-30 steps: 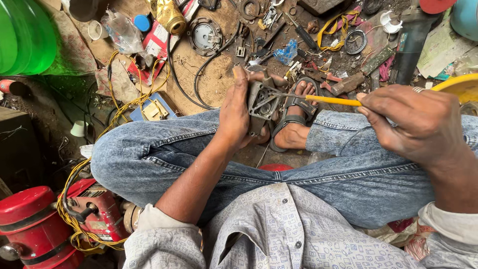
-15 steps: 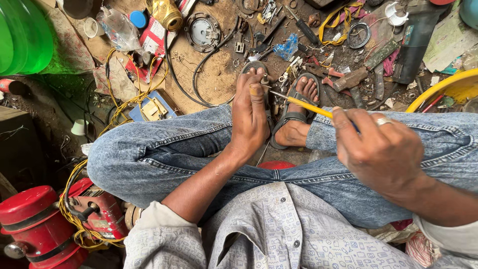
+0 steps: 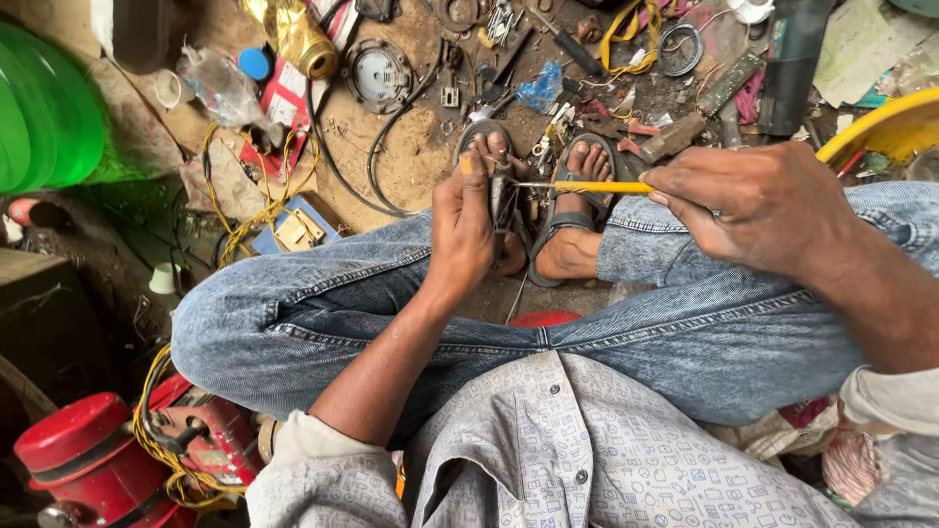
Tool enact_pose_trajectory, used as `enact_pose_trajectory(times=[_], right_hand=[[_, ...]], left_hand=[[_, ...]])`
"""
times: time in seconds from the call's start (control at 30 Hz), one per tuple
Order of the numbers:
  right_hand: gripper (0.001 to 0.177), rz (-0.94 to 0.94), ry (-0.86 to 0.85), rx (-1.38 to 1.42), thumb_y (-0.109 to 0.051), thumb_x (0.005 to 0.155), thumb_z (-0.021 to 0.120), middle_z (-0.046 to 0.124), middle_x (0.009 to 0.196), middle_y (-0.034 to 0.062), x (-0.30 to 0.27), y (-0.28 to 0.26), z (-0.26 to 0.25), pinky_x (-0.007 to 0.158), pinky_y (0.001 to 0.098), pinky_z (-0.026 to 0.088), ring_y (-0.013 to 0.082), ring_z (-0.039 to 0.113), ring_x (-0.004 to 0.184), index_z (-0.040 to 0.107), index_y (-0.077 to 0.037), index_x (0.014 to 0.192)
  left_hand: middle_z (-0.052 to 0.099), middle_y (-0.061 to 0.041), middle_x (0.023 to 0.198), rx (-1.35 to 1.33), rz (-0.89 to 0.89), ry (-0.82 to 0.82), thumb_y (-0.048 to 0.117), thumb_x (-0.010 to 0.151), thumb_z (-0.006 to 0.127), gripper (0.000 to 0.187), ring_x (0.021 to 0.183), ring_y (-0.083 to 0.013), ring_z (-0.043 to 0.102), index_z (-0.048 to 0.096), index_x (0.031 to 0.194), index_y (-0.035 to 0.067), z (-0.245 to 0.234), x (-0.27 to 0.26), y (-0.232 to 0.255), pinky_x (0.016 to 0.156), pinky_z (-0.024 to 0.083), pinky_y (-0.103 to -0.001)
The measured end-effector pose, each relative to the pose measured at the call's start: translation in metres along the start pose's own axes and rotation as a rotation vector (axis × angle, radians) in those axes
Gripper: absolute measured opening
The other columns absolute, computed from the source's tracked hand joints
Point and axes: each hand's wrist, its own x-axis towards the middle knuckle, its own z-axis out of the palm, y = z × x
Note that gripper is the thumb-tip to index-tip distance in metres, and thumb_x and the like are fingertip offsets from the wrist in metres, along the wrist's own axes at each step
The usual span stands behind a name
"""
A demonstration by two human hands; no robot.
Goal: The person sits on the floor and uses a screwdriver and pliers to manipulate a small metal mechanical part. They repeatedly pry, scrape, and adjust internal components of the part while turning it over in their hands.
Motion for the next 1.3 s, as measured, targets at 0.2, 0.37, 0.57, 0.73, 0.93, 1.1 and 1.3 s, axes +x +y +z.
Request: enact_pose_trajectory(times=[0.2, 0.37, 0.57, 0.73, 0.93, 1.1, 1.3], right_hand=[[0.026, -0.051, 0.061, 0.028, -0.010, 0.084, 0.079, 0.076, 0.092, 0.0010, -0.002, 0.002, -0.002, 0.052, 0.0332, 0.052, 0.0197, 0.068, 0.063, 0.079, -0.012, 0.110], [0.030, -0.099, 0.096, 0.005, -0.008, 0.082, 0.080, 0.076, 0.097, 0.0016, -0.001, 0.004, -0.001, 0.055, 0.0329, 0.054, 0.0203, 0.070, 0.067, 0.078, -0.011, 0.111], [0.035, -0.138, 0.130, -0.043, -0.006, 0.079, 0.080, 0.077, 0.101, 0.0028, -0.001, 0.002, -0.007, 0.058, 0.0341, 0.054, 0.0224, 0.072, 0.074, 0.076, -0.010, 0.114], [0.032, -0.175, 0.156, -0.108, -0.004, 0.081, 0.080, 0.077, 0.099, 0.0039, -0.005, 0.002, -0.013, 0.058, 0.0346, 0.054, 0.0223, 0.072, 0.074, 0.077, -0.010, 0.113], [0.032, -0.210, 0.198, -0.195, -0.004, 0.084, 0.080, 0.078, 0.097, 0.0030, -0.005, 0.005, -0.012, 0.057, 0.0332, 0.053, 0.0189, 0.069, 0.069, 0.079, -0.012, 0.115], [0.027, -0.413, 0.320, -0.267, -0.009, 0.083, 0.079, 0.079, 0.087, 0.0058, -0.006, -0.013, -0.014, 0.043, 0.0293, 0.044, 0.0126, 0.063, 0.055, 0.083, -0.010, 0.109], [0.017, -0.187, 0.343, 0.031, -0.003, 0.090, 0.079, 0.074, 0.094, 0.0100, -0.002, -0.017, -0.025, 0.063, 0.0324, 0.056, 0.0234, 0.072, 0.081, 0.075, -0.005, 0.106]], left_hand=[[0.062, 0.001, 0.076, 0.016, -0.172, 0.007, 0.047, 0.113, 0.041, 0.059, 0.067, -0.0046, 0.054, 0.070, 0.098, -0.001, -0.004, 0.003, 0.004, 0.058, 0.046, -0.023], [0.064, 0.002, 0.079, 0.004, -0.151, -0.006, 0.045, 0.111, 0.041, 0.053, 0.070, -0.0040, 0.057, 0.070, 0.101, 0.001, -0.005, 0.007, 0.000, 0.061, 0.049, -0.024], [0.055, -0.004, 0.089, 0.267, 0.069, 0.003, 0.032, 0.118, 0.040, 0.046, 0.083, -0.0115, 0.050, 0.065, 0.104, -0.004, -0.007, 0.008, 0.014, 0.074, 0.043, -0.029], [0.060, -0.014, 0.101, 0.411, 0.288, -0.076, 0.022, 0.115, 0.044, 0.036, 0.091, -0.0212, 0.061, 0.063, 0.111, -0.009, -0.009, 0.005, 0.038, 0.082, 0.050, -0.033], [0.062, -0.014, 0.103, 0.293, 0.238, 0.005, 0.027, 0.117, 0.042, 0.041, 0.096, -0.0227, 0.062, 0.063, 0.104, -0.006, -0.005, 0.001, 0.018, 0.085, 0.051, -0.037], [0.066, -0.008, 0.102, 0.445, 0.242, 0.337, 0.040, 0.115, 0.033, 0.050, 0.095, -0.0166, 0.064, 0.065, 0.113, 0.003, -0.026, 0.025, -0.012, 0.085, 0.054, -0.033], [0.067, -0.012, 0.086, -0.309, -0.178, 0.207, 0.048, 0.113, 0.038, 0.055, 0.069, -0.0204, 0.064, 0.067, 0.111, 0.001, -0.068, 0.025, -0.024, 0.061, 0.053, -0.032]])
